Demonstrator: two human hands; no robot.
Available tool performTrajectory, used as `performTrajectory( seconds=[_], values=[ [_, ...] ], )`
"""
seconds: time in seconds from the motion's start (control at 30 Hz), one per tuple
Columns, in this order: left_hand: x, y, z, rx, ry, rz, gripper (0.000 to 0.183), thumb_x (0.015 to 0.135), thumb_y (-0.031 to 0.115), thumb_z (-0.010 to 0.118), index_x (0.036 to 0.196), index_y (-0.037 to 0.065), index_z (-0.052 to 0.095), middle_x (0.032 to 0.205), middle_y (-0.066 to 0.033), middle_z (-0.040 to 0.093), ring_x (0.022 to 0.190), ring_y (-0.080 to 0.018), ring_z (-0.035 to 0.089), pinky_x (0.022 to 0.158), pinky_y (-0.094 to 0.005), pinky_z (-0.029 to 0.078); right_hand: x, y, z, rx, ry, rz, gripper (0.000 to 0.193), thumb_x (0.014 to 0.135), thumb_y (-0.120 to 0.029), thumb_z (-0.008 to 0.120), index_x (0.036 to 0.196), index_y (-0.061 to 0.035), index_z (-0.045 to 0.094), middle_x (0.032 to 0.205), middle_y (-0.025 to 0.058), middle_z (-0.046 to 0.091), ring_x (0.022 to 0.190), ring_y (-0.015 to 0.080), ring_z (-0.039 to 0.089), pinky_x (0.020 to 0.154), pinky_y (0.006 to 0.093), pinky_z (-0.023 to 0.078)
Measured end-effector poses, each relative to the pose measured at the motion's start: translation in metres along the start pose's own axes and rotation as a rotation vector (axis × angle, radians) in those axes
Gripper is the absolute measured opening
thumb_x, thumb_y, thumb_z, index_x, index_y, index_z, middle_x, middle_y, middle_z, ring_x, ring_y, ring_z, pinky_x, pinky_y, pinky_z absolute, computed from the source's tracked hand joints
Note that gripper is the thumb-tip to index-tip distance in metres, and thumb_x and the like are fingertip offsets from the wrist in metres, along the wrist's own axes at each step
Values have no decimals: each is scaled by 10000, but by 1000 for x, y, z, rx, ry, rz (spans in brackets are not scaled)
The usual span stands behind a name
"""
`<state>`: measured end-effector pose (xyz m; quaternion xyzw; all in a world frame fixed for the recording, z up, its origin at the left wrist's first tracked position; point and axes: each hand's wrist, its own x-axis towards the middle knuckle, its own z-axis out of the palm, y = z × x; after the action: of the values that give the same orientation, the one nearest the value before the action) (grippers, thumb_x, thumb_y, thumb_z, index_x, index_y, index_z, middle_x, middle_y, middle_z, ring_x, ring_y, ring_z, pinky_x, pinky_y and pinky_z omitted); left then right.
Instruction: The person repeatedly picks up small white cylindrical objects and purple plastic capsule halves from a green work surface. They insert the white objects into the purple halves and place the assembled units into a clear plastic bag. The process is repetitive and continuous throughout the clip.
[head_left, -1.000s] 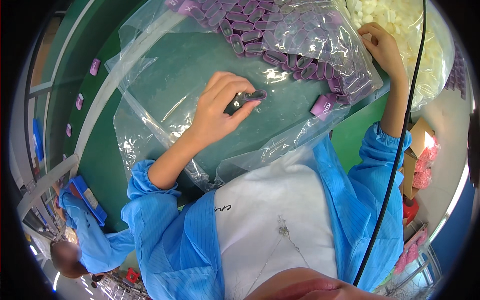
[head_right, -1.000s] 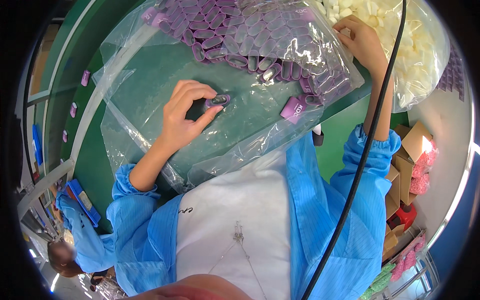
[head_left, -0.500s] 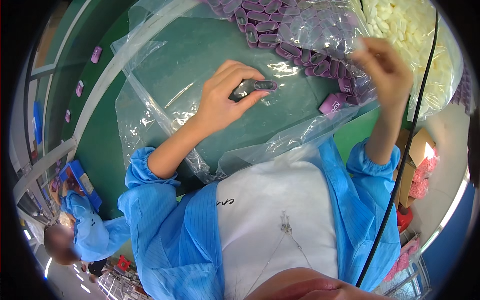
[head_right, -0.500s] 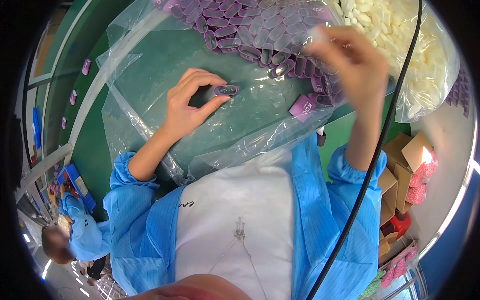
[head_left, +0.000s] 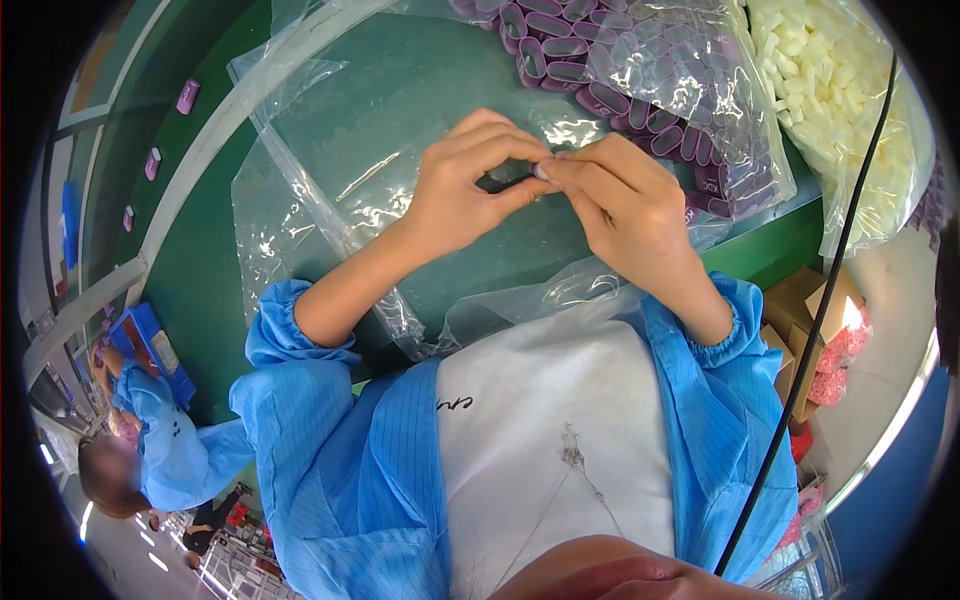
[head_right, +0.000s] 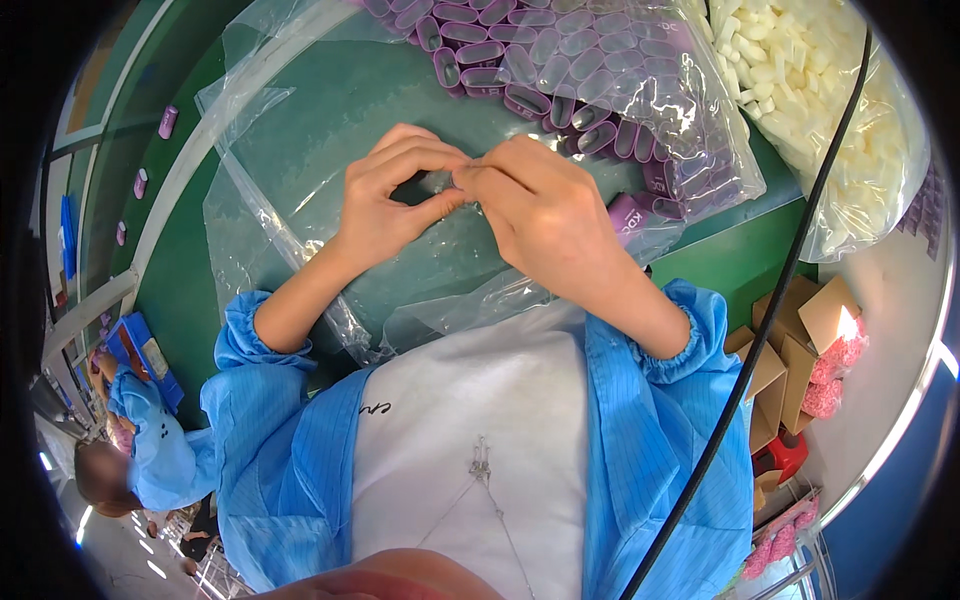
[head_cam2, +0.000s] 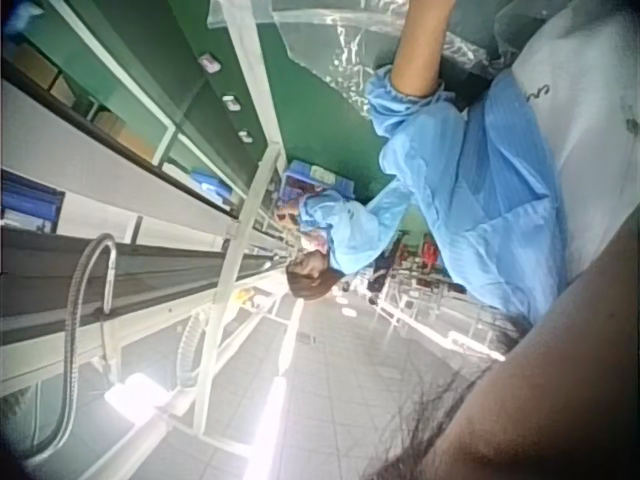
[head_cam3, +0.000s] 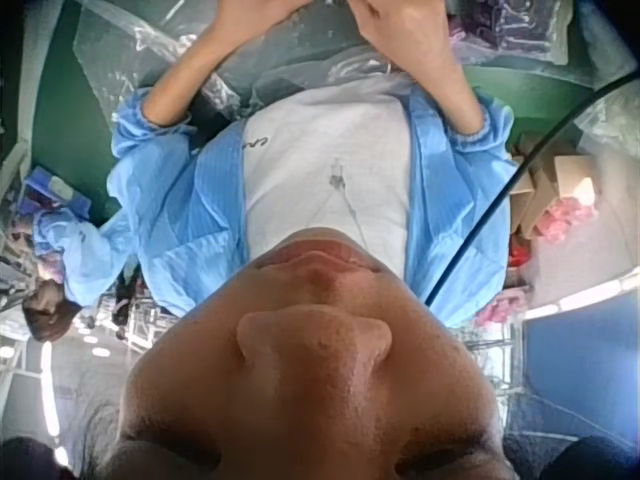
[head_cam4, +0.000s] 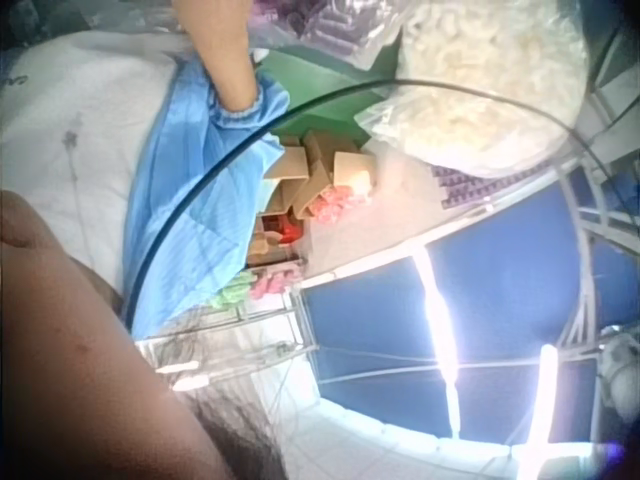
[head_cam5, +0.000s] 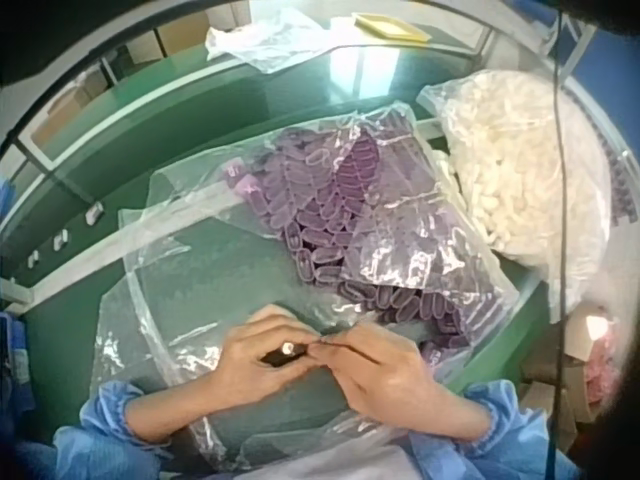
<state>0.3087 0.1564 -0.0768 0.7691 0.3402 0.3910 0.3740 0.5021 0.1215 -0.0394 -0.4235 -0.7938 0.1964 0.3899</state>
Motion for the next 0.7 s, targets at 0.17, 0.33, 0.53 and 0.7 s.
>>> performTrajectory(
  seconds=[0.17,0.33,0.53,0.7],
  values=[
    [-1,0,-2,3,2,-7,264,694,81,870,920,47,738,914,-51,730,868,-235,648,748,-335,530,4,9,-7,45,-42,43,237,708,47,747,938,9,704,825,99,679,675,244,639,581,337,518],
    [-1,0,-1,-7,-7,4,272,687,86,874,921,47,742,922,-45,734,874,-234,642,752,-339,529,-8,24,-17,43,-50,-84,254,693,18,762,940,16,702,873,110,708,704,251,664,614,330,555],
    [-1,-1,-2,-15,-27,-7,288,684,94,879,933,50,741,930,-43,739,887,-236,641,772,-341,522,3,25,-21,-62,-135,-227,279,702,9,715,981,23,705,946,124,717,766,253,682,636,328,576],
    [-1,-1,-3,-1,-52,-4,288,689,98,881,939,51,746,937,-42,747,902,-235,645,808,-345,515,-4,33,-23,-156,-184,-358,339,707,-25,701,1040,38,700,1031,144,706,794,251,684,628,320,581]
  ],
)
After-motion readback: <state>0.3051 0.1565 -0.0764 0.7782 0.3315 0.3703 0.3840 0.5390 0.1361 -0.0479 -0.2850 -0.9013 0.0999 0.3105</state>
